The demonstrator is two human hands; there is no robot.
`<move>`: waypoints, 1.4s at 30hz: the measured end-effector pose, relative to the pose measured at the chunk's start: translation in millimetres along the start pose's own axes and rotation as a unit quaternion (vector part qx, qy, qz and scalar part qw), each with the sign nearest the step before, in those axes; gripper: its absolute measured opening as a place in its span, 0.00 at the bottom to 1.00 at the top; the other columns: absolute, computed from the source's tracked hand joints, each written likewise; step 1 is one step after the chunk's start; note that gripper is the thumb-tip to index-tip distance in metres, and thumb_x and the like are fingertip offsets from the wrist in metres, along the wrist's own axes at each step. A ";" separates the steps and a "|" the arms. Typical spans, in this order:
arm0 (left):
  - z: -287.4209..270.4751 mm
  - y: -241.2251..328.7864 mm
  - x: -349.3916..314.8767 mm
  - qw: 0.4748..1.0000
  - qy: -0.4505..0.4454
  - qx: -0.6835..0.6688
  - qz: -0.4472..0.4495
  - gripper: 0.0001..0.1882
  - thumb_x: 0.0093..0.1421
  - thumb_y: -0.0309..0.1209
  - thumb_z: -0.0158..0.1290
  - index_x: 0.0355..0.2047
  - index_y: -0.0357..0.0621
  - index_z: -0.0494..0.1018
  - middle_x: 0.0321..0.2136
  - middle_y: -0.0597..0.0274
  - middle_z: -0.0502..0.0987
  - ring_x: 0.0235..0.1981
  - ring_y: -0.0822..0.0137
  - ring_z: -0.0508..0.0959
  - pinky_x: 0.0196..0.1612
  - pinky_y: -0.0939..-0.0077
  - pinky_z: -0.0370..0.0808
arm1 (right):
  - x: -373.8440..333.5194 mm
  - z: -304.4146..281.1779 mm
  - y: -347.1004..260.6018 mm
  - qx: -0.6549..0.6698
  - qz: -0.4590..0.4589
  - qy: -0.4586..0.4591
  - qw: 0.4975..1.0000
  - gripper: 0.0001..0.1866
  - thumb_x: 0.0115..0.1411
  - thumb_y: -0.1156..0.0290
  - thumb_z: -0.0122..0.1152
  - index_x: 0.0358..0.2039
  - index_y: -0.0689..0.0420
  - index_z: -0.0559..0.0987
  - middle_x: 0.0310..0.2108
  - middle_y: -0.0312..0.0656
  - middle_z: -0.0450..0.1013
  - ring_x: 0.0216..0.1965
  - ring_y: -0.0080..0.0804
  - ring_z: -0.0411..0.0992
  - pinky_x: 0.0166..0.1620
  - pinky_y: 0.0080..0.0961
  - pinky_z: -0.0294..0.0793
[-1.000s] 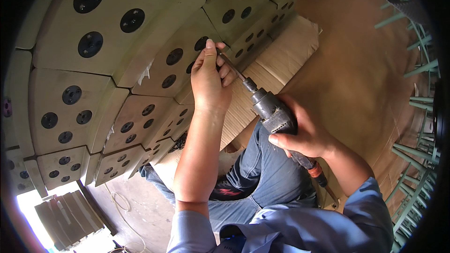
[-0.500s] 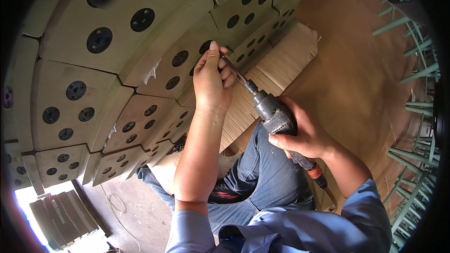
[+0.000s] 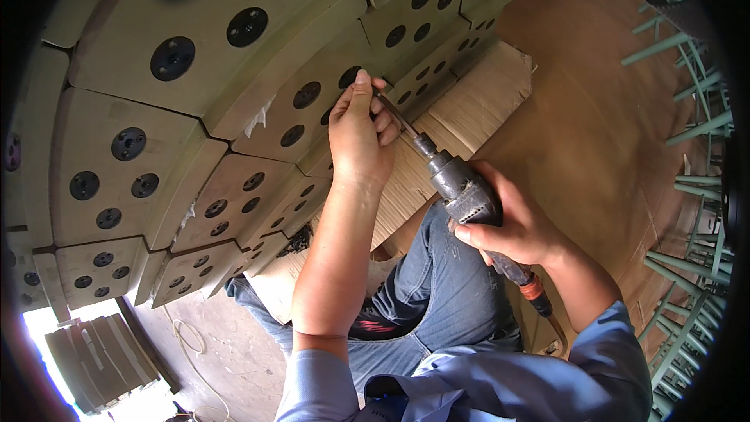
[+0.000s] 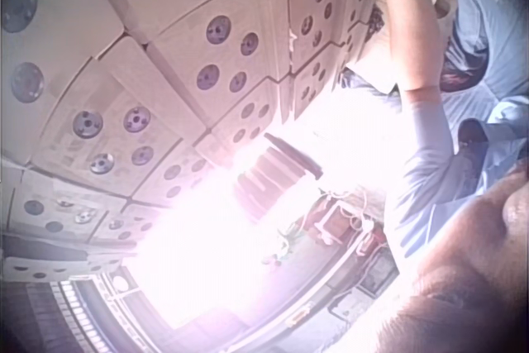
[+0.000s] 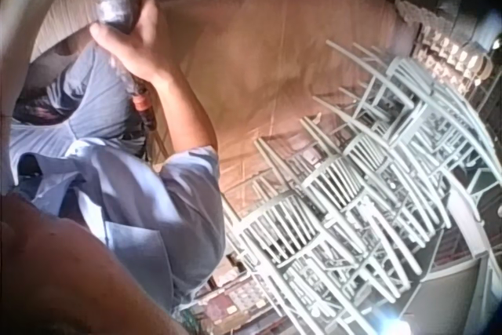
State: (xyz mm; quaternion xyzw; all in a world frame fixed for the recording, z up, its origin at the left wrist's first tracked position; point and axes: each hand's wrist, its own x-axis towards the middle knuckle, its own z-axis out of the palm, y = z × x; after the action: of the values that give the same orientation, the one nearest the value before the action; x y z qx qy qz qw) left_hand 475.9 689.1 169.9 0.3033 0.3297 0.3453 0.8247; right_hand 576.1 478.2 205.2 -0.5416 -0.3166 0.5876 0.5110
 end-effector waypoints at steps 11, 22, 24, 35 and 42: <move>1.6 0.2 2.1 1.000 0.000 -0.006 0.007 0.15 0.73 0.42 0.51 0.35 0.43 0.73 0.20 0.76 0.60 0.17 0.81 0.54 0.18 0.83 0.51 | -0.8 -0.2 -6.0 -0.005 0.009 0.000 1.000 0.32 0.57 0.67 0.69 0.57 0.62 0.64 0.31 0.36 0.71 0.21 0.19 0.71 0.21 0.21 0.75; 3.7 -2.0 -1.0 1.000 0.020 0.004 0.005 0.18 0.72 0.45 0.52 0.36 0.43 0.74 0.21 0.75 0.61 0.17 0.80 0.55 0.18 0.83 0.51 | -1.3 -0.9 -10.6 -0.013 0.012 -0.004 1.000 0.31 0.57 0.68 0.69 0.57 0.61 0.64 0.32 0.37 0.72 0.21 0.20 0.71 0.21 0.22 0.75; 9.2 -4.7 -12.1 0.999 0.038 0.020 -0.006 0.20 0.71 0.49 0.53 0.37 0.42 0.75 0.21 0.75 0.61 0.17 0.80 0.56 0.18 0.82 0.52 | -2.0 -1.7 -14.4 -0.014 0.020 -0.002 1.000 0.32 0.57 0.68 0.69 0.57 0.61 0.64 0.33 0.38 0.73 0.21 0.20 0.71 0.21 0.22 0.75; 30.1 -54.2 -64.6 0.997 -0.006 0.051 -0.052 0.23 0.66 0.50 0.58 0.30 0.40 0.76 0.22 0.68 0.71 0.22 0.75 0.71 0.26 0.79 0.70 | -3.9 -3.5 -20.6 -0.035 0.037 -0.003 0.999 0.31 0.59 0.67 0.69 0.57 0.60 0.62 0.31 0.38 0.71 0.18 0.21 0.71 0.20 0.22 0.73; 38.7 -48.8 -70.2 0.998 0.024 0.033 -0.057 0.21 0.65 0.48 0.58 0.26 0.43 0.73 0.20 0.66 0.71 0.20 0.74 0.71 0.25 0.78 0.70 | -4.5 -2.0 -18.4 -0.030 0.040 0.003 0.999 0.34 0.60 0.66 0.69 0.60 0.60 0.61 0.31 0.39 0.72 0.17 0.21 0.71 0.19 0.23 0.73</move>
State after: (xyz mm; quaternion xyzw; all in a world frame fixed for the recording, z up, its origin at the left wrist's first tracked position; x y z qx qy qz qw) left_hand 484.9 596.3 181.0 0.3026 0.3773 0.2938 0.8245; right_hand 582.3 478.7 223.2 -0.5704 -0.3108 0.5961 0.4719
